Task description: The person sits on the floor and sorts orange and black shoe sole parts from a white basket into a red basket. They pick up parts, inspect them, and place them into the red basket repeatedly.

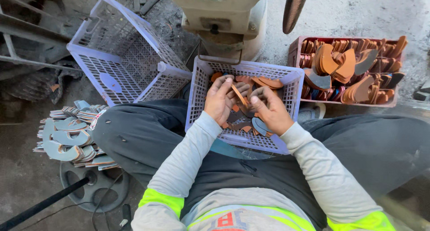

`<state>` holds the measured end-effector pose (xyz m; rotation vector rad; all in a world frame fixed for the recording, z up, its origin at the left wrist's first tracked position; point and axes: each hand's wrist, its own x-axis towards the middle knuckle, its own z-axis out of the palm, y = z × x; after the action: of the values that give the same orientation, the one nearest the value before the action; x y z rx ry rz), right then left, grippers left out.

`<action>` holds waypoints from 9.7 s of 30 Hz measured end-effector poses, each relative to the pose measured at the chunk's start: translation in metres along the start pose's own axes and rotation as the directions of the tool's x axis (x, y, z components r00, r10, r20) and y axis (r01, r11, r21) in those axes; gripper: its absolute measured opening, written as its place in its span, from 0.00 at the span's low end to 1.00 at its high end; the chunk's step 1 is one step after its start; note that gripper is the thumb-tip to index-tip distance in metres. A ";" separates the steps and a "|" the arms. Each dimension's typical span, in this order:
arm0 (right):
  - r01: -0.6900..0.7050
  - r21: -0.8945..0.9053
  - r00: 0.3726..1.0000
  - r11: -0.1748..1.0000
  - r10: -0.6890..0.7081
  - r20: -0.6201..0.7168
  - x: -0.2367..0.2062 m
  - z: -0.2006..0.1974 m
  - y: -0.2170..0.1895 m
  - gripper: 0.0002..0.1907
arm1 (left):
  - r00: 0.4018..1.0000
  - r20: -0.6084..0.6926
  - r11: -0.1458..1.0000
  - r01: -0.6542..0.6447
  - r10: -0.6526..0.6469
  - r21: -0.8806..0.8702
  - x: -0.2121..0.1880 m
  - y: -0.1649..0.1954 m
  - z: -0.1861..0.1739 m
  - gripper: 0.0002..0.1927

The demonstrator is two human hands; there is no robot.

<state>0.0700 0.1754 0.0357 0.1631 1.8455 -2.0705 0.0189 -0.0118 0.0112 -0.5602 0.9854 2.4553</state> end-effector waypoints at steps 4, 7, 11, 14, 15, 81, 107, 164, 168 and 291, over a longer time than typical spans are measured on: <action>0.075 0.137 0.993 0.988 -0.087 0.085 -0.004 0.007 0.010 0.14 | 0.997 0.079 0.996 -0.009 0.016 -0.090 -0.004 -0.005 0.006 0.11; 0.074 0.160 0.994 0.984 -0.086 0.063 -0.006 0.008 0.006 0.17 | 0.993 0.115 0.992 -0.021 0.035 -0.121 -0.008 -0.006 0.009 0.13; 0.103 0.132 0.989 0.986 -0.116 0.088 -0.010 0.010 -0.006 0.22 | 0.981 0.193 0.996 0.012 0.006 -0.091 -0.013 -0.002 0.009 0.21; 0.170 -0.066 0.985 0.983 -0.167 0.050 -0.016 0.014 -0.015 0.22 | 0.967 0.256 0.994 0.043 -0.016 -0.099 -0.013 0.004 0.009 0.24; 0.190 -0.157 0.982 0.969 -0.187 0.033 -0.019 0.015 -0.017 0.21 | 0.962 0.274 0.993 0.051 -0.020 -0.103 -0.013 0.006 0.009 0.24; 0.083 -0.470 0.994 0.879 -0.038 0.105 0.029 -0.017 0.014 0.22 | 0.988 0.149 0.860 -0.051 -0.029 0.507 0.025 -0.002 -0.027 0.26; -0.306 -0.579 0.942 0.756 0.327 -0.070 0.105 -0.016 0.121 0.30 | 1.000 -0.030 0.888 0.021 -0.008 0.459 0.035 0.031 -0.074 0.23; -0.102 -0.043 0.983 0.994 0.107 0.146 0.007 -0.023 -0.004 0.26 | 0.999 0.010 0.905 0.029 -0.037 0.424 0.012 0.006 -0.004 0.19; 0.062 -0.196 0.996 0.979 -0.047 0.079 0.006 -0.014 0.005 0.23 | 0.997 0.012 0.956 0.064 -0.070 0.287 0.017 0.002 -0.013 0.19; 0.094 0.014 0.992 0.995 -0.095 0.086 0.006 -0.008 -0.037 0.28 | 0.977 0.198 0.936 -0.001 -0.073 0.351 0.006 0.022 0.002 0.33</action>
<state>0.0509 0.1848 0.0672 -0.0117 1.8247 -2.1147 0.0016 -0.0232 0.0210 -0.1940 1.2694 2.1783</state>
